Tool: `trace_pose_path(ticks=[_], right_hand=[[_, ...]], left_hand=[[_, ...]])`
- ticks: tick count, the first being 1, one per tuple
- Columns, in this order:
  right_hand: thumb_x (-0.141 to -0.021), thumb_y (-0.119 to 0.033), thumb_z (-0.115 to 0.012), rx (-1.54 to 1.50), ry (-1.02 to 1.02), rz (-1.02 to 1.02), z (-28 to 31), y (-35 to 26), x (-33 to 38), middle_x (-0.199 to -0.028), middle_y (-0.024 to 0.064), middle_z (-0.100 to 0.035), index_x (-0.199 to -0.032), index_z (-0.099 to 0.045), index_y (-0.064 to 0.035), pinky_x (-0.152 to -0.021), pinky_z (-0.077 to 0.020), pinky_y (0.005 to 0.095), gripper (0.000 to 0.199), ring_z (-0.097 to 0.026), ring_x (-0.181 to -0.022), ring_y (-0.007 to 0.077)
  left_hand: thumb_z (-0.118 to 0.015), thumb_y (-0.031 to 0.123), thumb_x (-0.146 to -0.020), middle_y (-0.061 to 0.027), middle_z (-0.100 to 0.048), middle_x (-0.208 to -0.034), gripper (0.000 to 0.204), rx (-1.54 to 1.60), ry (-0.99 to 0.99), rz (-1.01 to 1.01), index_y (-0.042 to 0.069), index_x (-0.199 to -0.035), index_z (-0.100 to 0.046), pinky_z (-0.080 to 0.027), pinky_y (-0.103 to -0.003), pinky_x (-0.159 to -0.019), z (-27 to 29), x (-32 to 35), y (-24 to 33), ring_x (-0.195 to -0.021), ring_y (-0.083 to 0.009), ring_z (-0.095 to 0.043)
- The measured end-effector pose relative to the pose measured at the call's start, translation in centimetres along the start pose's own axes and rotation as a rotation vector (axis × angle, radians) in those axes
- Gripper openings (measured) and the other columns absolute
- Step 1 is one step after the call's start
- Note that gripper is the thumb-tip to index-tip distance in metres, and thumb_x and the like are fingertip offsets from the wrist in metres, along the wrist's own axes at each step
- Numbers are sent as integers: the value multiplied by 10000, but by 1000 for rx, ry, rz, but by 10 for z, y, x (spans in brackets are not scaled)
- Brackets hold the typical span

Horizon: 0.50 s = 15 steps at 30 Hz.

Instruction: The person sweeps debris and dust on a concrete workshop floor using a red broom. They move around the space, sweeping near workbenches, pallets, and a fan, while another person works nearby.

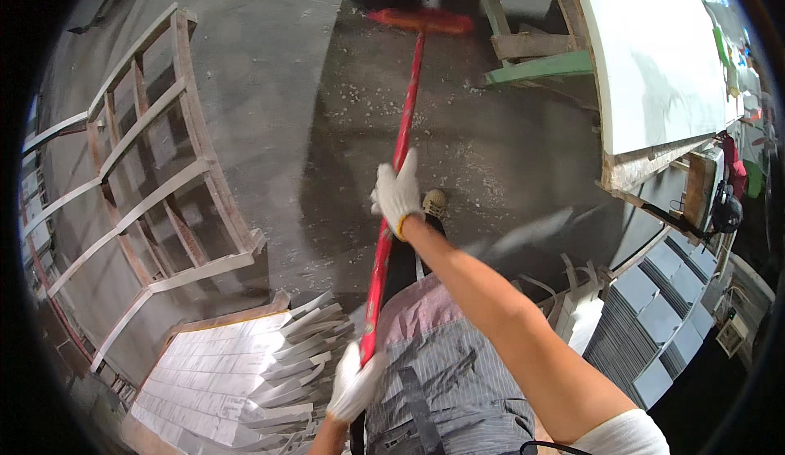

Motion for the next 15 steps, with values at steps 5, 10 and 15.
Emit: trace_pose_path(ticks=[5, 10, 15], right_hand=[[-959, -177, -497, -11, -61, 46, 16, -44, -57, -687, 23, -474, -1536, 31, -197, -403, -430, 299, 782, -483, -502, 134], [-967, -188, -482, 204, -24, 55, 21, -79, -71, -733, 63, -517, -1533, 14, -167, -413, -454, 323, 753, -521, -526, 156], [-958, -173, -489, 272, -23, -63, 44, -29, -41, -643, 68, -483, -1485, -83, -176, -358, -431, 344, 666, -506, -453, 176]], left_hand=[[-625, 246, -875, -6, -503, -677, 265, 67, 26, -36, 43, -988, -499, -389, -276, -463, -40, -29, 68, -540, -84, -468], [-627, 239, -879, -28, -522, -670, 308, 240, -67, 56, 19, -1033, -478, -376, -266, -403, -57, -37, 111, -501, -96, -500], [-681, 252, -836, -21, -522, -650, 267, 163, -93, 211, 35, -923, -551, -451, -327, -520, -64, 46, 40, -538, -126, -525]])
Point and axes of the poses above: each hand's wrist, its own x-axis away from the middle knuckle, its own z-axis out of the back of the hand, y = z × x, the point moved 3 cm from there along -x, towards the middle knuckle
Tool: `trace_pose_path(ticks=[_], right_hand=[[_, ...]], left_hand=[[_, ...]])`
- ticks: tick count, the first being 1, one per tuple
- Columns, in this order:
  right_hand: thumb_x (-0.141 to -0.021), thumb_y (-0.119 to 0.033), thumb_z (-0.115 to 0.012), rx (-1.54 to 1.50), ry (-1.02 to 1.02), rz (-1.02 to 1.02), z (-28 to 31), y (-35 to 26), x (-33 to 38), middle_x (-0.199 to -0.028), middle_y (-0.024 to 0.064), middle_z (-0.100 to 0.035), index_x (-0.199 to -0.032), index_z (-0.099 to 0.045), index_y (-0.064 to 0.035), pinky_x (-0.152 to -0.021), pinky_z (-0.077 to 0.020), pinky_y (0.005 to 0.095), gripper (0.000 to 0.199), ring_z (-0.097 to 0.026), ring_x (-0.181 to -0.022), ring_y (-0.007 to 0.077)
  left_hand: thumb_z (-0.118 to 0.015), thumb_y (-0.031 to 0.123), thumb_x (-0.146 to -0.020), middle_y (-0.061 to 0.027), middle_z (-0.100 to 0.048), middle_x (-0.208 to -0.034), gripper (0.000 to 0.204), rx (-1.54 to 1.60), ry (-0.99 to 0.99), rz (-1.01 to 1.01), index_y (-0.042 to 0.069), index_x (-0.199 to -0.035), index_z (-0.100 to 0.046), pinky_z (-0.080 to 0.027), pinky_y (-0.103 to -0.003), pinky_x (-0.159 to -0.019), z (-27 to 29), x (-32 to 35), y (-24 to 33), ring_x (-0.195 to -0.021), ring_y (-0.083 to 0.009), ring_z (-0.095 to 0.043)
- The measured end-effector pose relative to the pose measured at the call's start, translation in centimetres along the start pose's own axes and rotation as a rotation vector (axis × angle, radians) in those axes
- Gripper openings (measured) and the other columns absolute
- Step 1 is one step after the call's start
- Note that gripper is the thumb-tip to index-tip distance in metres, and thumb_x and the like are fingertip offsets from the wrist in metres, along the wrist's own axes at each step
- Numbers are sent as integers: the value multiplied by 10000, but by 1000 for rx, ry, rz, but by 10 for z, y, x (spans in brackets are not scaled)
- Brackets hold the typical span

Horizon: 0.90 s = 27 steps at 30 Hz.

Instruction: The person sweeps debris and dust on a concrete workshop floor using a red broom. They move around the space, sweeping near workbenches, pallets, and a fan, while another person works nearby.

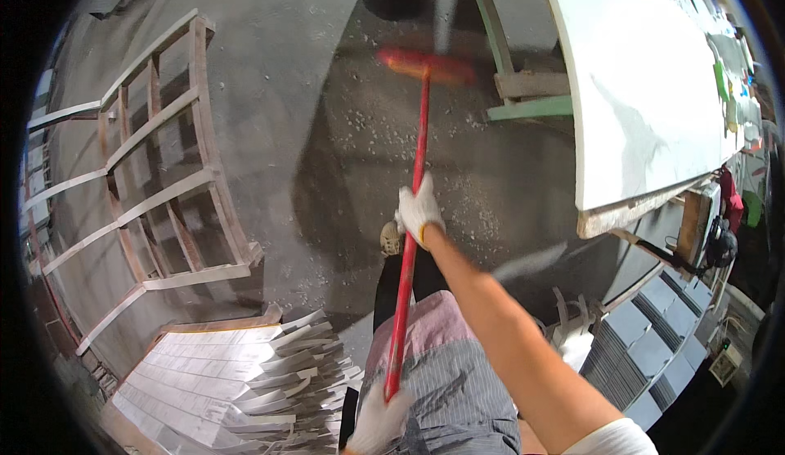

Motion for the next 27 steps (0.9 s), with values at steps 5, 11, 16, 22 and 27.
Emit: trace_pose_path(ticks=[5, 11, 16, 22, 27], right_hand=[[-929, -162, -514, -303, -114, -184, -46, 88, 58, -689, 84, -507, -1435, -121, -178, -380, -459, 352, 642, -538, -463, 201], [-945, -164, -515, -448, -82, -43, -65, 35, 55, -620, 33, -461, -1165, -300, -114, -410, -456, 345, 311, -477, -445, 165], [-933, -120, -505, -458, 29, -22, -50, -22, -27, -676, 57, -467, -1088, -299, -114, -441, -478, 353, 258, -498, -486, 175], [-911, -112, -532, -479, 122, 154, -51, -62, -132, -729, 85, -470, -1061, -282, -80, -425, -478, 351, 293, -535, -511, 190], [-917, -106, -529, -564, 247, 266, -28, -114, -191, -729, 93, -504, -1096, -286, -71, -443, -492, 356, 304, -543, -525, 189]], left_hand=[[-650, 230, -871, -91, -569, -667, 244, -192, 204, 56, 20, -962, -565, -473, -392, -582, 57, 74, -102, -589, -217, -571], [-591, 185, -932, -125, -570, -706, 185, -448, 353, -225, 16, -1003, -565, -462, -387, -591, 106, 41, -61, -624, -196, -546], [-669, 324, -838, -204, -600, -716, 333, -615, 271, -314, 20, -891, -543, -477, -428, -634, 146, -84, 15, -664, -367, -614], [-615, 261, -868, -274, -625, -821, 274, -617, 146, -671, 29, -993, -541, -484, -479, -728, 141, -263, 184, -855, -465, -619], [-596, 315, -844, -271, -633, -896, 377, -757, 13, -871, -25, -1001, -558, -484, -461, -762, 73, -330, 356, -882, -434, -632]])
Point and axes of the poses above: each hand's wrist, its own x-axis away from the middle knuckle, its own z-axis out of the back of the hand, y = z × x, the point moved 3 cm from there along -x, towards the middle knuckle
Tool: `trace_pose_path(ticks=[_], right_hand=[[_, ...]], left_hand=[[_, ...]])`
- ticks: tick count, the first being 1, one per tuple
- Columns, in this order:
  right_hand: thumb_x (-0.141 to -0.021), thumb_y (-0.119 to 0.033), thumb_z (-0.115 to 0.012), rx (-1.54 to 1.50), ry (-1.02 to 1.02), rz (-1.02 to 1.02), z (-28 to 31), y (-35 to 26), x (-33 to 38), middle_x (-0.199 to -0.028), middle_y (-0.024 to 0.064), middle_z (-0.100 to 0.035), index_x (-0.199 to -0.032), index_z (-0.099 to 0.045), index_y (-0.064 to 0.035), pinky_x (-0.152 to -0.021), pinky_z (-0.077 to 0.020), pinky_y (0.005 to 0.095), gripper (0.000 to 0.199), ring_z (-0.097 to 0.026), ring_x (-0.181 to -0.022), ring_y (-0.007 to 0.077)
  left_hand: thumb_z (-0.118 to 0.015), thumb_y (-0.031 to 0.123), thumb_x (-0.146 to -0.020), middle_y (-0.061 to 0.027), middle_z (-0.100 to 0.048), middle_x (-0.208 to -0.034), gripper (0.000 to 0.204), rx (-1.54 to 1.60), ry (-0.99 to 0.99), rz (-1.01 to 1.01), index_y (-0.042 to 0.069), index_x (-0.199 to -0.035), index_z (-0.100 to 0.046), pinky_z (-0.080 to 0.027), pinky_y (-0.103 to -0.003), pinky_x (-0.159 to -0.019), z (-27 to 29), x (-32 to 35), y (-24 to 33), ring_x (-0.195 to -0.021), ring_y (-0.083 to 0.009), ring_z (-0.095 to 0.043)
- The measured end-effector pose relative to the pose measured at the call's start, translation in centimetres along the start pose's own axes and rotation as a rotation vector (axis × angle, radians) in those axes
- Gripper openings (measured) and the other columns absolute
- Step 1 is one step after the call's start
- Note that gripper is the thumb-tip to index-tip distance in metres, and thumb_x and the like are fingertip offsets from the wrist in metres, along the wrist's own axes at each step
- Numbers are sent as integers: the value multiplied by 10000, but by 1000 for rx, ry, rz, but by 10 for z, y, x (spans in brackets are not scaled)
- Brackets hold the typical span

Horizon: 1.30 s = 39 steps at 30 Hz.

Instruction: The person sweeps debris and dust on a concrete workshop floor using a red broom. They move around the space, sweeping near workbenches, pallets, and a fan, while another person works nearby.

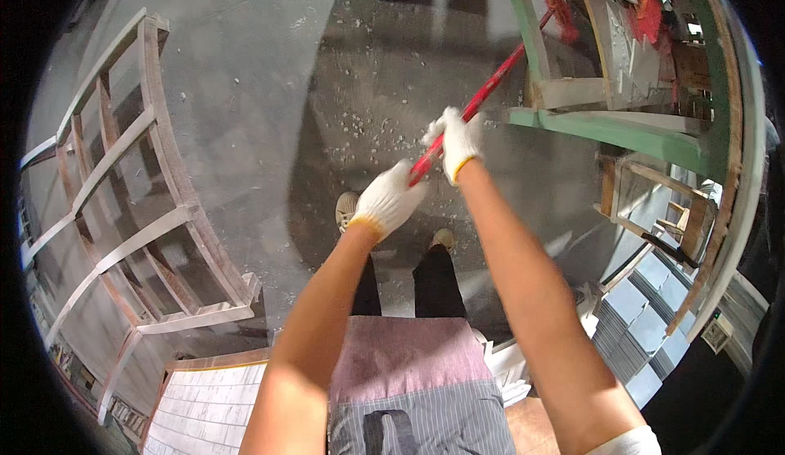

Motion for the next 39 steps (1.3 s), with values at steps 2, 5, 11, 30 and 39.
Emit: trace_pose_path(ticks=[2, 5, 11, 30, 39], right_hand=[[-926, -111, -528, 27, 28, 18, 1, -13, -25, -728, 87, -506, -1100, -292, -70, -435, -478, 349, 295, -532, -517, 182], [-938, -129, -512, 94, 3, -23, 9, -33, -44, -641, 80, -495, -1078, -309, -58, -404, -444, 358, 256, -521, -476, 196], [-933, -121, -517, 223, 66, -177, -54, 3, 29, -634, 82, -482, -1013, -331, -49, -375, -450, 373, 215, -500, -446, 197], [-944, -142, -509, 21, -50, -235, -67, 68, 73, -816, 109, -510, -1261, -251, -128, -412, -477, 341, 409, -532, -500, 177], [-893, -100, -525, -143, 121, -31, -12, 14, -87, -552, 62, -439, -720, -402, -61, -445, -446, 380, 215, -463, -455, 199]], left_hand=[[-591, 352, -835, -277, -636, -902, 437, 50, -61, -1, -53, -996, -552, -488, -458, -772, 3, -35, 28, -887, -426, -640], [-581, 370, -849, -264, -636, -881, 461, 29, -22, 9, -64, -1003, -543, -490, -449, -771, -1, -31, 37, -875, -427, -637], [-632, 297, -858, -195, -611, -798, 361, 202, -32, 443, -20, -1013, -556, -489, -390, -737, 63, 162, -2, -784, -286, -636], [-641, 185, -874, -93, -605, -716, 217, 14, -71, 486, -4, -955, -572, -490, -344, -593, 95, 304, -107, -617, -146, -573], [-591, 358, -888, -259, -635, -872, 375, 29, -108, -50, 2, -995, -548, -466, -503, -774, -11, -82, -56, -889, -463, -602]])
Point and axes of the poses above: each hand's wrist, its own x-axis away from the middle knuckle, its own z-axis out of the back of the hand, y = z × x, the point moved 3 cm from there along -x, towards the middle knuckle
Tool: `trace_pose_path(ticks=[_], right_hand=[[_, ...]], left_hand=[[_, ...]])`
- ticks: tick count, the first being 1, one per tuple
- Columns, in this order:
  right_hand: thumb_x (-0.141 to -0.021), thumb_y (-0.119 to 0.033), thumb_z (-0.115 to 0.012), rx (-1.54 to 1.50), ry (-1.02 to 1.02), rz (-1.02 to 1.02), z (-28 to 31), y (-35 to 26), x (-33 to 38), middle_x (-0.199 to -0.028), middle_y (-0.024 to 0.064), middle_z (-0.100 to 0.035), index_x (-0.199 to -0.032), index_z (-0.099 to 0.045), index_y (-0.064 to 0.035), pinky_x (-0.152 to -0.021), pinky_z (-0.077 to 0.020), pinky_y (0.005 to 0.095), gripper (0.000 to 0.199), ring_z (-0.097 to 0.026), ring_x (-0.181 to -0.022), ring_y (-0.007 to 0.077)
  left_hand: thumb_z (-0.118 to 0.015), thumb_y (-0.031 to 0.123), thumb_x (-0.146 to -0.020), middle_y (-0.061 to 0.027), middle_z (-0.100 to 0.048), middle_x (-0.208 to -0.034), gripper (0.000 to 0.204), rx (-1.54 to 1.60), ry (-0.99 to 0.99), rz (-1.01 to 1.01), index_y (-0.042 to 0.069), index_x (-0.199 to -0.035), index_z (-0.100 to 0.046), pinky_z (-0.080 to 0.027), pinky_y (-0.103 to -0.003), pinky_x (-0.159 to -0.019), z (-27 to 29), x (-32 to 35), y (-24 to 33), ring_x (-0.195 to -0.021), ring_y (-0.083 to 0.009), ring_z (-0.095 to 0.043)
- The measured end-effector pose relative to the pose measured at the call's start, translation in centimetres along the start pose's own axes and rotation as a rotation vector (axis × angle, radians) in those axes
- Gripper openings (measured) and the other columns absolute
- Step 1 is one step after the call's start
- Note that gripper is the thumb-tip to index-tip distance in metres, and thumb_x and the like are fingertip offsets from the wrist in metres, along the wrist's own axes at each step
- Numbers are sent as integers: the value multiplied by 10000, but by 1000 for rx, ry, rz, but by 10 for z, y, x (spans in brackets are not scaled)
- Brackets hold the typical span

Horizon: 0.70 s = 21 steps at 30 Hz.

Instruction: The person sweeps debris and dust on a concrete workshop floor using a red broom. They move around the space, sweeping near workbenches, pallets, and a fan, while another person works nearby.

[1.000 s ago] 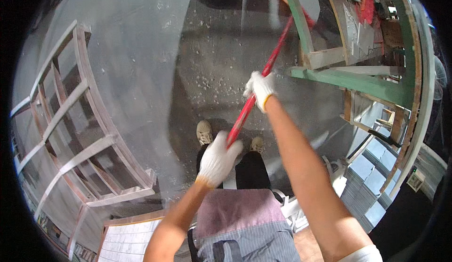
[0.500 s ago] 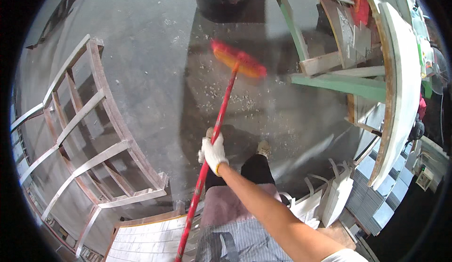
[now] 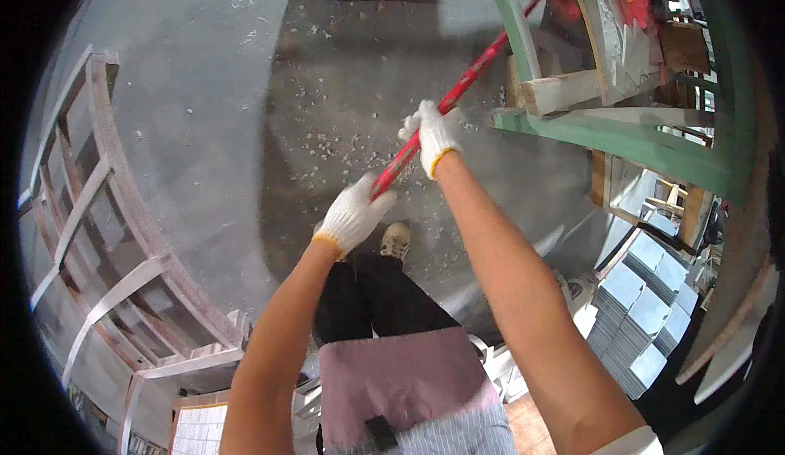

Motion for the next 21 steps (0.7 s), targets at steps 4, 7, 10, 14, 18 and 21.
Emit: trace_pose_path(ticks=[4, 7, 10, 14, 18, 21], right_hand=[[-908, -101, -511, -45, -115, 109, 1, -26, -38, -579, 62, -453, -705, -394, -58, -450, -449, 371, 238, -458, -461, 205], [-912, -93, -485, 73, 80, 4, 6, -24, -43, -573, 74, -449, -719, -393, -51, -435, -440, 377, 218, -448, -440, 212], [-933, -170, -462, 76, 196, -102, -9, 20, -3, -544, 98, -450, -794, -376, -44, -375, -396, 397, 207, -442, -396, 214], [-943, -176, -471, 145, 195, -129, -34, 50, 58, -629, 110, -480, -984, -358, -35, -384, -440, 384, 186, -498, -440, 215], [-947, -162, -498, 135, 9, -210, -33, 62, 73, -684, 99, -469, -1080, -286, -91, -382, -443, 379, 261, -514, -471, 213], [-950, -155, -501, 177, -60, -241, -36, 64, 103, -684, 90, -459, -1089, -276, -109, -384, -435, 368, 268, -508, -473, 205]], left_hand=[[-526, 360, -895, -271, -657, -918, 399, -190, 128, -124, -5, -1049, -570, -483, -506, -776, -14, -96, 55, -911, -447, -632], [-519, 352, -918, -250, -668, -918, 356, -294, 79, -10, 36, -1080, -538, -491, -522, -783, -10, -69, 57, -904, -449, -634], [-516, 341, -931, -238, -670, -900, 310, -429, 65, 92, 72, -1085, -515, -499, -522, -770, 10, -5, 35, -872, -446, -640], [-547, 330, -916, -248, -660, -869, 290, -453, 5, 371, 66, -1029, -513, -475, -552, -701, 62, 111, 9, -817, -456, -632], [-603, 277, -898, -213, -645, -704, 217, -523, 122, 366, 88, -965, -520, -501, -534, -617, 84, 255, -4, -701, -436, -647], [-650, 275, -868, -199, -656, -748, 246, -398, 78, 619, 90, -996, -552, -520, -504, -647, 62, 372, -5, -725, -411, -662]])
Point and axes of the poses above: each hand's wrist, its own x-axis away from the middle knuckle, its own z-axis out of the back of the hand, y = z × x, the point moved 3 cm from there along -x, towards the middle knuckle
